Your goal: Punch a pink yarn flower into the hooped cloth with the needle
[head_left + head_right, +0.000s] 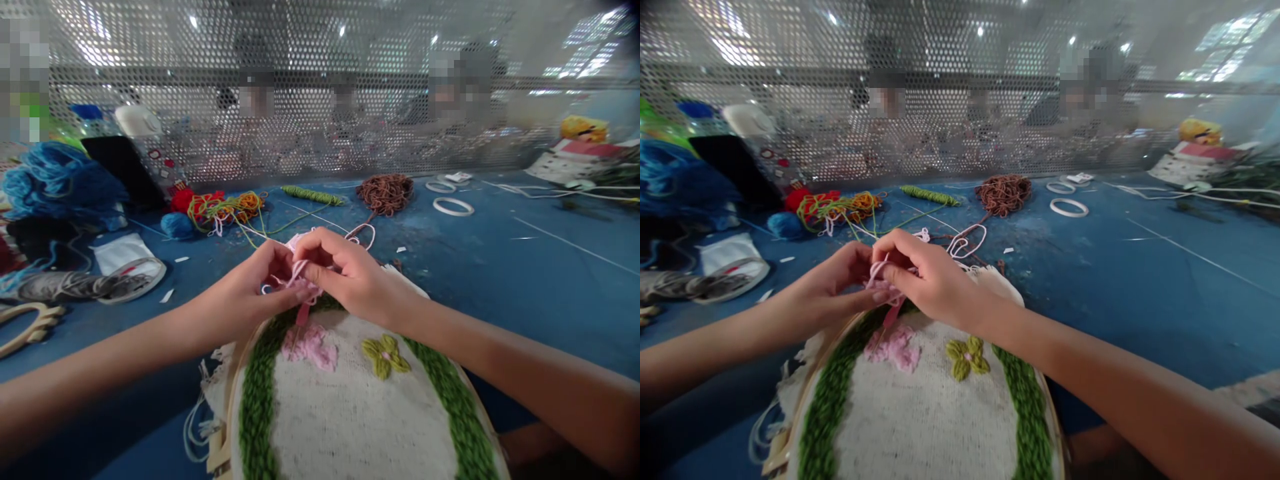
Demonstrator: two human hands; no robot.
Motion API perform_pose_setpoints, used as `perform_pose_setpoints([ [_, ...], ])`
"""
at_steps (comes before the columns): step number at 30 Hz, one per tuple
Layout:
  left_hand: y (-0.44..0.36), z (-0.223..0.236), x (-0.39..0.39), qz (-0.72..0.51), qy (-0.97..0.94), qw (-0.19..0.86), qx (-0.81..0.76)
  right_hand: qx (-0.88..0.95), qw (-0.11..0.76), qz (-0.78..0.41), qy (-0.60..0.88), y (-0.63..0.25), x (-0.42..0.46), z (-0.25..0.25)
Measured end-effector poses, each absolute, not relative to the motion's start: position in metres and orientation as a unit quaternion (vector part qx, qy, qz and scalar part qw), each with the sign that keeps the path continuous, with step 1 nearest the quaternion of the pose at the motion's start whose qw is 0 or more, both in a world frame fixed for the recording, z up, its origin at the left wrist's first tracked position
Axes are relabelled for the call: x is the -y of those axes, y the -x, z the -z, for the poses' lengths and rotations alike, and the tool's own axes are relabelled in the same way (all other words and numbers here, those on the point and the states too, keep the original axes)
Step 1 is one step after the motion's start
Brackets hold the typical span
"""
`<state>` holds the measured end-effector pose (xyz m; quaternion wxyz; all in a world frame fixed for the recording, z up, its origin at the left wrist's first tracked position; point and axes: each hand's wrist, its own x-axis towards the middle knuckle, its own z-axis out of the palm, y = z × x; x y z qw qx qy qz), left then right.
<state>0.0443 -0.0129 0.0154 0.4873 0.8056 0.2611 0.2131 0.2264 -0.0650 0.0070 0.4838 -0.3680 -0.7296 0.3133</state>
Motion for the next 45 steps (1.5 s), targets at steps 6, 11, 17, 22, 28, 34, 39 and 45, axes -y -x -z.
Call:
perform_pose_setpoints([
  [6, -0.043, -0.015, 0.008, -0.236, -0.774, 0.52, -0.274, 0.719, 0.443, -0.428, 0.321, -0.224, 0.066, -0.012],
  [11, -0.041, -0.017, 0.003, -0.25, -0.764, 0.518, -0.293, 0.656, 0.462, -0.477, 0.358, -0.228, 0.058, -0.009],
  [17, -0.041, -0.028, 0.002, -0.339, -0.722, 0.521, -0.305, 0.622, 0.482, -0.465, 0.405, -0.237, 0.05, -0.008],
  [22, -0.039, -0.046, -0.004, -0.454, -0.611, 0.567, -0.314, 0.56, 0.541, -0.432, 0.455, -0.251, 0.043, -0.011],
  [28, -0.037, -0.044, -0.008, -0.442, -0.595, 0.599, -0.304, 0.405, 0.679, -0.388, 0.473, -0.271, 0.022, -0.004],
  [34, -0.037, -0.039, -0.004, -0.38, -0.648, 0.6, -0.276, 0.585, 0.556, -0.416, 0.42, -0.253, 0.032, -0.001],
  [39, -0.037, -0.038, -0.004, -0.315, -0.696, 0.585, -0.272, 0.636, 0.472, -0.502, 0.347, -0.235, 0.051, -0.003],
  [45, -0.033, -0.033, -0.024, -0.393, -0.667, 0.555, -0.303, 0.467, 0.643, -0.444, 0.413, -0.253, 0.035, -0.01],
])
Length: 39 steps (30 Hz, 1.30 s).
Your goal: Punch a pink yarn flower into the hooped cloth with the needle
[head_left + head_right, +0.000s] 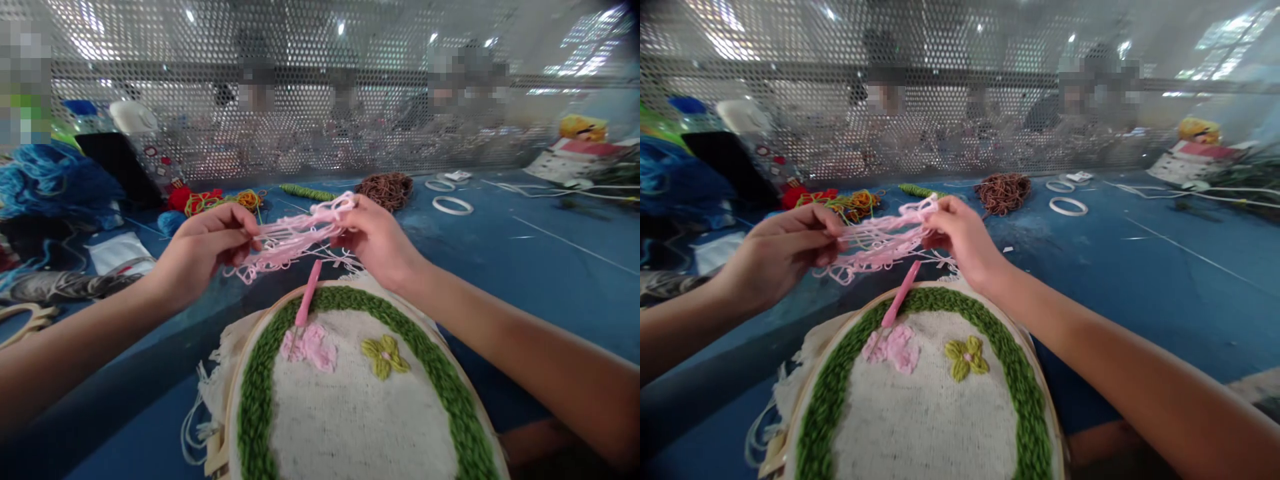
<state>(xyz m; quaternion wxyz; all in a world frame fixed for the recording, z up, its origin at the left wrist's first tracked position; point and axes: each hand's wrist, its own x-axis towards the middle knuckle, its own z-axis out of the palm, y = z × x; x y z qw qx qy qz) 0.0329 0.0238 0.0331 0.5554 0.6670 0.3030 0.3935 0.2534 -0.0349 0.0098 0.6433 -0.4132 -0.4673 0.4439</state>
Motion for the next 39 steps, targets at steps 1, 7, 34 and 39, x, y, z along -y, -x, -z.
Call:
perform_pose_setpoints([
  [1, -0.033, -0.032, -0.027, -0.404, -0.66, 0.553, -0.309, 0.424, 0.661, -0.452, 0.423, -0.258, 0.03, -0.01],
  [7, -0.032, -0.027, -0.045, -0.443, -0.644, 0.508, -0.361, 0.283, 0.706, -0.447, 0.471, -0.288, 0.008, -0.003],
  [34, -0.037, -0.011, -0.008, -0.009, -0.917, 0.189, -0.351, 0.637, 0.051, -0.589, 0.494, -0.256, 0.056, -0.034],
  [39, -0.039, -0.019, -0.014, -0.032, -0.902, 0.266, -0.339, 0.572, 0.105, -0.652, 0.487, -0.248, 0.058, -0.025],
])
